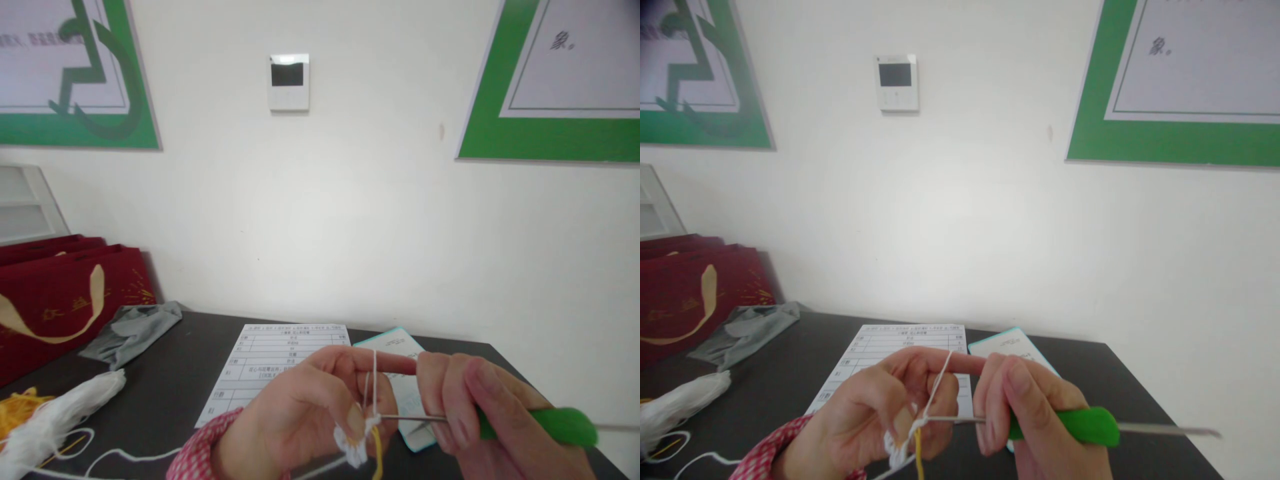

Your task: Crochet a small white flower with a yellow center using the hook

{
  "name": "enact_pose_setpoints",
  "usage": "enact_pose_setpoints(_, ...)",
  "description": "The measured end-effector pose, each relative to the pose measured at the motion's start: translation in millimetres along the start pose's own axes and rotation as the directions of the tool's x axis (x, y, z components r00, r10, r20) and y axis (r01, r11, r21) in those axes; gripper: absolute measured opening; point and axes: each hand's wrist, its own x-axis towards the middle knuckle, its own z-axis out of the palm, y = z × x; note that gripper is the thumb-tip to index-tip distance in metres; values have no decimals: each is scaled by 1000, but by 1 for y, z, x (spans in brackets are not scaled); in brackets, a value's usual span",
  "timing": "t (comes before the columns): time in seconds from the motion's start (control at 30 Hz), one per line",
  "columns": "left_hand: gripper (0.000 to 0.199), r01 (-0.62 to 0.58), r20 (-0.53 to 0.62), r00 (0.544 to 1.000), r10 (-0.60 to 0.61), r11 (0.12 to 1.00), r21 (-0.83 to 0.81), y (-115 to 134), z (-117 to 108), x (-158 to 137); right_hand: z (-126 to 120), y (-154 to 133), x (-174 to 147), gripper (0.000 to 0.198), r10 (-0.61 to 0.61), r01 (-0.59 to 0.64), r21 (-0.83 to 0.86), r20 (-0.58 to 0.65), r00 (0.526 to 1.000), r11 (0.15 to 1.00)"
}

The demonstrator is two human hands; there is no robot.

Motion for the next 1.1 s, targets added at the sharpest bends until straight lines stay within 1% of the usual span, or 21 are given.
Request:
enact_pose_setpoints(0.1,74,-41,34,999,42,999,-16,-4,-1,3,1,1,-1,45,180,-171,136,-61,982,976)
enact_pose_setpoints(0.27,72,-53,42,998,52,998,26,-5,0,6,1,3,1,44,294,-269,211,-97,951,940)
enact_pose_setpoints(0.4,69,-82,3,997,82,996,41,-3,1,5,1,7,5,44,430,-391,296,-77,900,871)
enact_pose_setpoints(0.47,66,-97,-14,995,98,994,48,-2,1,4,1,9,7,44,470,-431,318,-57,881,845)
enact_pose_setpoints(0.5,65,-103,-19,994,104,993,52,-2,0,4,1,9,7,44,464,-424,313,-61,884,850)
enact_pose_setpoints(0.53,65,-107,-25,994,108,993,54,-2,-1,3,0,9,7,44,436,-398,290,-77,897,870)
enact_pose_setpoints(0.57,65,-108,-29,994,109,993,51,-3,-1,3,0,8,5,45,381,-348,249,-99,919,904)
enact_pose_setpoints(0.63,67,-99,-32,994,100,994,37,-4,-2,3,-2,6,1,45,210,-197,118,-109,972,973)
enact_pose_setpoints(0.7,68,-90,-30,995,91,996,16,-5,-1,3,-4,3,-3,45,63,-63,7,-62,996,998)
enact_pose_setpoints(0.73,68,-87,-27,996,87,996,7,-6,0,3,-5,1,-5,45,29,-30,-16,-32,999,999)
enact_pose_setpoints(0.77,68,-89,-21,996,89,996,-3,-7,1,3,-5,0,-6,45,21,-22,-16,-16,1000,1000)
enact_pose_setpoints(0.8,68,-92,-17,996,91,996,-10,-7,1,3,-5,-1,-6,45,38,-38,2,-17,999,999)
enact_pose_setpoints(0.87,68,-97,-3,995,97,995,-17,-8,2,4,-3,-2,-5,45,126,-123,72,-46,991,990)
enact_pose_setpoints(0.97,67,-101,12,995,101,995,-10,-9,1,5,0,-1,0,45,265,-247,170,-92,960,954)
enact_pose_setpoints(1.1,66,-105,13,994,105,994,2,-10,-1,8,0,2,3,44,364,-335,234,-91,927,913)
